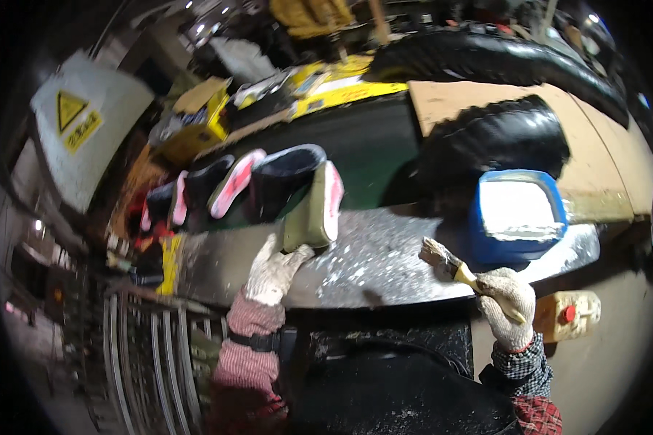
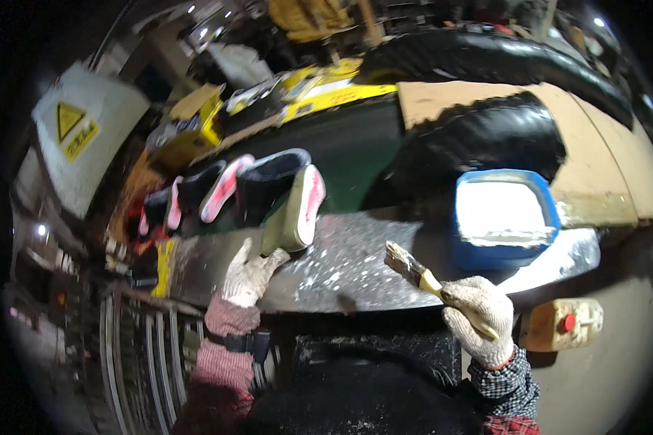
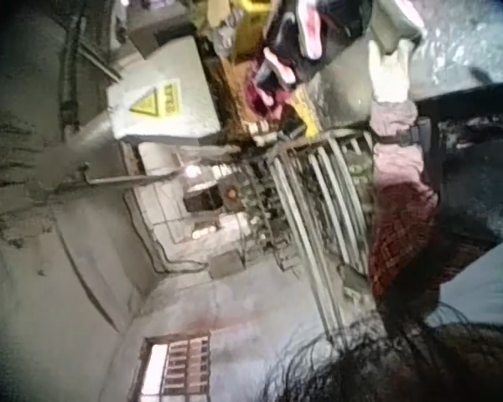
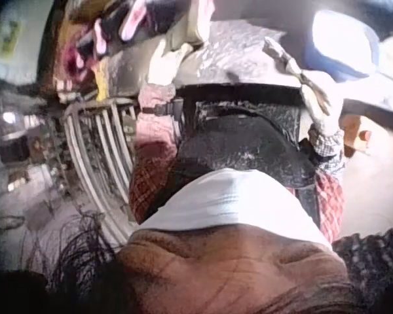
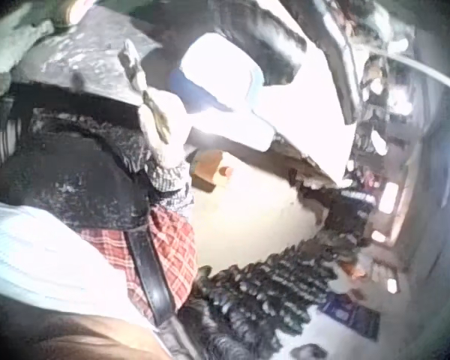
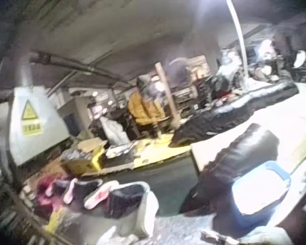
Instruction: The recorder is applying glue to the bottom of pink shoe insoles and black boot liners using a brush in a shoe manufacturing facility.
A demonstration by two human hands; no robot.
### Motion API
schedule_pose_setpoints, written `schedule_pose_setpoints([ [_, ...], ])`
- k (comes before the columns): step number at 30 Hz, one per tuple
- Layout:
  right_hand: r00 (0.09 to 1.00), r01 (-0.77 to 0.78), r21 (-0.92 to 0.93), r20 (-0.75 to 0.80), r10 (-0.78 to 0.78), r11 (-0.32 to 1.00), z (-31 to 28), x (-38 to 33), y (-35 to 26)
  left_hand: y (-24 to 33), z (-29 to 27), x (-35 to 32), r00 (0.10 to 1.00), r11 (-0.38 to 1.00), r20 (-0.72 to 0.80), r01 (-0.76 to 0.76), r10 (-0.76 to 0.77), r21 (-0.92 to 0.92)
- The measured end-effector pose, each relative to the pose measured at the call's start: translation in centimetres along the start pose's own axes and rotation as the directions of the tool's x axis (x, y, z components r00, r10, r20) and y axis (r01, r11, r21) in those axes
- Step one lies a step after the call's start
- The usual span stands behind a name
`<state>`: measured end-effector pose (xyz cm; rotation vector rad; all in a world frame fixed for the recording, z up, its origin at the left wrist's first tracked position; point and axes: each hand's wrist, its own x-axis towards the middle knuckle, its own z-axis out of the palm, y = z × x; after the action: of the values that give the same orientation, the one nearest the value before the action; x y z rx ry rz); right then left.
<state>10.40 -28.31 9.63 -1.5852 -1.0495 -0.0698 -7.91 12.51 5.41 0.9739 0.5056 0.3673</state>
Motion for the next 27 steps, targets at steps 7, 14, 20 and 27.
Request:
schedule_pose_setpoints([
  [7, 0.955, -0.155, 0.139, -0.231, 0.184, 0.978, -5.5, -4.3, 0.5, -3.8, 13.8, 13.4, 0.873, 0.892, 0.357, 0.414, -0.332, -0.183],
  [14, 0.940, -0.073, 0.053, -0.331, 0.087, 0.996, -7.9, -5.5, 1.0, -7.9, 26.9, 15.1, 0.938, 0.910, 0.227, 0.319, -0.263, -0.265],
  [20, 0.885, -0.177, -0.231, -0.463, 0.052, 0.957, -10.4, 3.0, -1.4, -1.8, 22.2, 3.2, 0.860, 0.842, -0.163, -0.405, 0.483, 0.357],
  [27, 0.889, -0.296, -0.349, -0.442, 0.123, 0.889, -9.7, 4.5, 0.4, 0.5, 0.1, -14.9, 0.945, 0.703, 0.010, -0.237, 0.328, -0.670],
])
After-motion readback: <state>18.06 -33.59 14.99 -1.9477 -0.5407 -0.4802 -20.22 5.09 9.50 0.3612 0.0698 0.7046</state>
